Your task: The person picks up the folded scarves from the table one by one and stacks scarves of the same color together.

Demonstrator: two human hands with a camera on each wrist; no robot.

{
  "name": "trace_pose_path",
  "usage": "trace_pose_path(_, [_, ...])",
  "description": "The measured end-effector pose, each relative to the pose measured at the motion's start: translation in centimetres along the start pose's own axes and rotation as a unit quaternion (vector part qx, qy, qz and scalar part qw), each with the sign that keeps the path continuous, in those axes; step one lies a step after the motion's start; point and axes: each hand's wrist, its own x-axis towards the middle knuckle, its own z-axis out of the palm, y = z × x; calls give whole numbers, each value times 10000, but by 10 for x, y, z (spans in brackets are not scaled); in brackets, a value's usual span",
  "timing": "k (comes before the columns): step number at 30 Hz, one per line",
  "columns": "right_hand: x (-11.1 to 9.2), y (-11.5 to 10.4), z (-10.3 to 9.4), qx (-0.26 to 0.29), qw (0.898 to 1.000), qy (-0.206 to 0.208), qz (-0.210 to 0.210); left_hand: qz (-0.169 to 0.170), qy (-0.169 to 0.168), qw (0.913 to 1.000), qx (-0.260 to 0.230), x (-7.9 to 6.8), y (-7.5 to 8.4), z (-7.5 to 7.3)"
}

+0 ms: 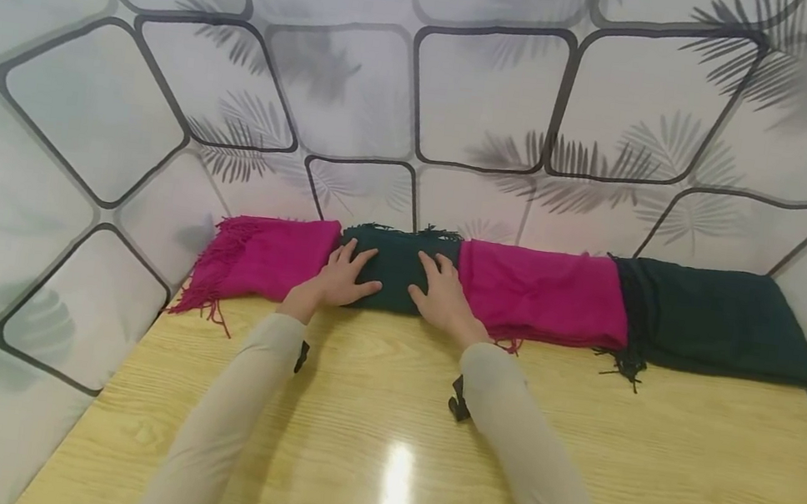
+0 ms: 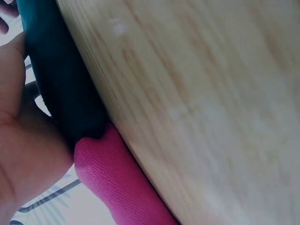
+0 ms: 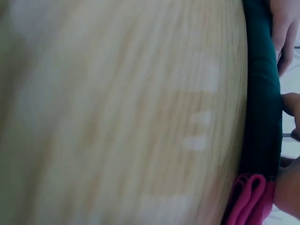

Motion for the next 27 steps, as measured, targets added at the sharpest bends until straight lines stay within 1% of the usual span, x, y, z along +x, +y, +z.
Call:
trace_pose_path(4, [1, 1, -2, -77, 9984, -268, 486, -142, -35, 9999, -17, 2, -3, 1])
trace_pose_path(7, [2, -1, -6, -175, 9964, -393, 725, -141, -57, 9998, 105, 3, -4, 1])
trace_pose_path(11, [6, -5, -9, -240, 9952, -446, 842, -38, -127, 9991, 397, 4, -5, 0])
trace_pose_path(13, [8, -6, -10, -307, 9943, -544, 860, 57, -178, 9984, 534, 5, -5, 0])
trace_pose_path(15, [10, -6, -10, -563, 9929, -699, 782, 176, -261, 9972, 683, 5, -5, 1])
trace_pose_path(18, [13, -7, -9, -1024, 9862, -1073, 731, 281, -429, 9961, 714, 4, -4, 1])
trace_pose_path(20, [16, -10, -9, -1217, 9819, -1212, 795, 262, -525, 9960, 670, 5, -4, 0])
trace_pose_path(22, [19, -14, -9, -1270, 9776, -1297, 1067, 186, -569, 9966, 569, 5, -2, -2])
trace_pose_path(24, [20, -17, -8, -1391, 9731, -1283, 1315, 82, -586, 9969, 518, 6, 0, -5])
trace_pose_path(27, [21, -23, -6, -1797, 9615, -1392, 1541, -135, -607, 9970, 467, 7, 4, -10])
